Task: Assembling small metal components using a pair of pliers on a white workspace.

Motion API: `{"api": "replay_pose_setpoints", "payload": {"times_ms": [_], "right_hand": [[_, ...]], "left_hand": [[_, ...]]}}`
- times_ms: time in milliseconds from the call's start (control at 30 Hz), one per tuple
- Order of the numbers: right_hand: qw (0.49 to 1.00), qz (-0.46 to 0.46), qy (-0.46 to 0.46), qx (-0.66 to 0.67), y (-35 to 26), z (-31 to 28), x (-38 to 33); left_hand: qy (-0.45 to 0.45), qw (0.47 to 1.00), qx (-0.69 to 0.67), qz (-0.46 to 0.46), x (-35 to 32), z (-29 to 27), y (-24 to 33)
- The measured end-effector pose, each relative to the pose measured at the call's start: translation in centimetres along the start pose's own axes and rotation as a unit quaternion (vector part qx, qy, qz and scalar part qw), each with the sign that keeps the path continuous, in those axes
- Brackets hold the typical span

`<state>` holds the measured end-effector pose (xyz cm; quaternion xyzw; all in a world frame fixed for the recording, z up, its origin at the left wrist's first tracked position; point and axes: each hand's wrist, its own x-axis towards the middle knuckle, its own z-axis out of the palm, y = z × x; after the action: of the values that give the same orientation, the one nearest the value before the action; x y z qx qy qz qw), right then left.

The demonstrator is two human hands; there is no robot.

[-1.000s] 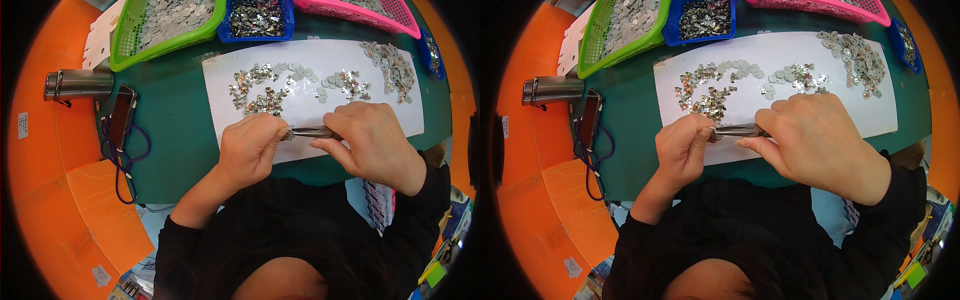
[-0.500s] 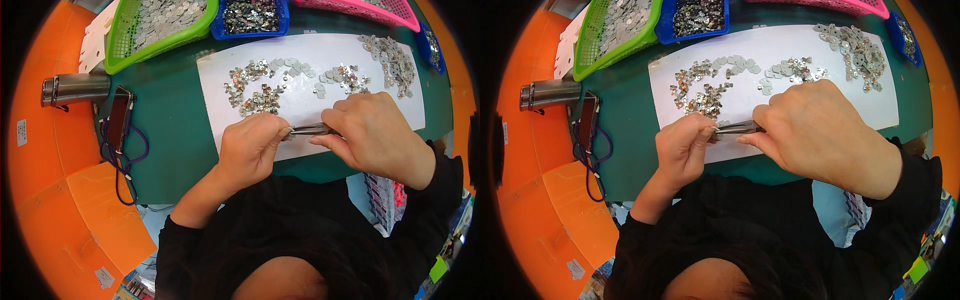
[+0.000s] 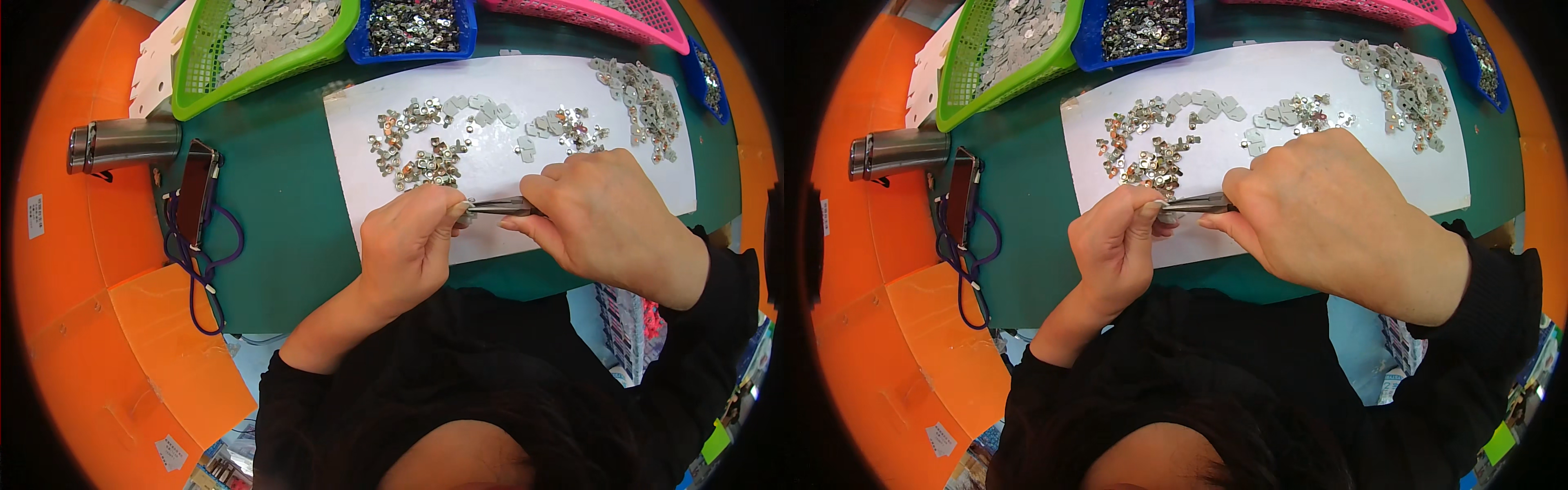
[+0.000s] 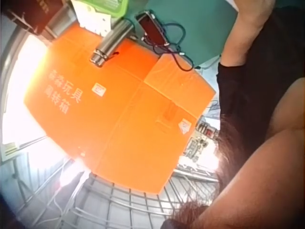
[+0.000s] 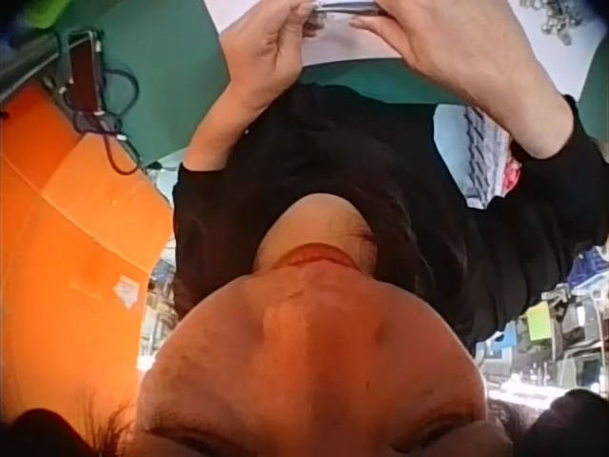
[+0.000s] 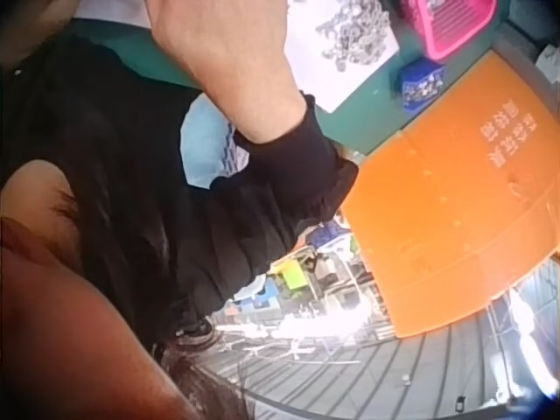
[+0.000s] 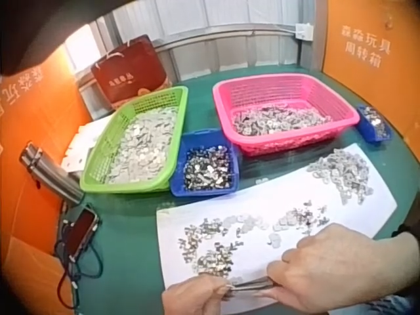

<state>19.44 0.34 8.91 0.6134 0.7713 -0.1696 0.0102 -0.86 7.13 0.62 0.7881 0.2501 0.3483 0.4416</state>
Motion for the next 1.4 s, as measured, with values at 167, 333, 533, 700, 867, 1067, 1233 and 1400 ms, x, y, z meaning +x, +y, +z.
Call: {"api": "replay_pose_setpoints", "payload": {"times_ms": [167,333,533,700,867,1067,1233,1400], "right_hand": [[1.0,-0.017,0.002,-0.006,0.1,-0.2,0.1],[0.999,-0.034,0.005,0.001,0.2,-0.6,0.0],[0.999,-0.038,0.013,-0.017,0.4,-0.2,-0.1],[0.994,-0.006,0.027,-0.106,-0.5,0.9,-0.4],[0.98,0.015,0.05,-0.194,-0.4,1.9,-0.1],[0.974,-0.069,0.205,-0.064,1.6,1.4,0.6],[0.933,0.001,0.299,0.202,1.2,5.2,1.2],[0.936,-0.018,0.319,0.146,-0.6,7.3,3.9]], "left_hand": [[-0.001,0.999,-0.024,-0.024,0.0,-0.2,0.3],[-0.02,1.0,-0.021,-0.009,0.3,-0.4,0.3],[-0.045,0.999,-0.008,-0.013,0.1,-0.6,0.2],[-0.047,0.998,-0.005,-0.035,-0.1,-0.1,0.2],[-0.025,0.999,-0.004,-0.042,0.3,0.1,-0.4],[-0.038,0.999,-0.014,-0.016,1.4,-2.9,-0.1],[0.065,0.945,-0.304,-0.102,2.0,-4.8,-0.9],[0.074,0.912,-0.372,-0.154,2.2,-4.2,-1.2]]}}
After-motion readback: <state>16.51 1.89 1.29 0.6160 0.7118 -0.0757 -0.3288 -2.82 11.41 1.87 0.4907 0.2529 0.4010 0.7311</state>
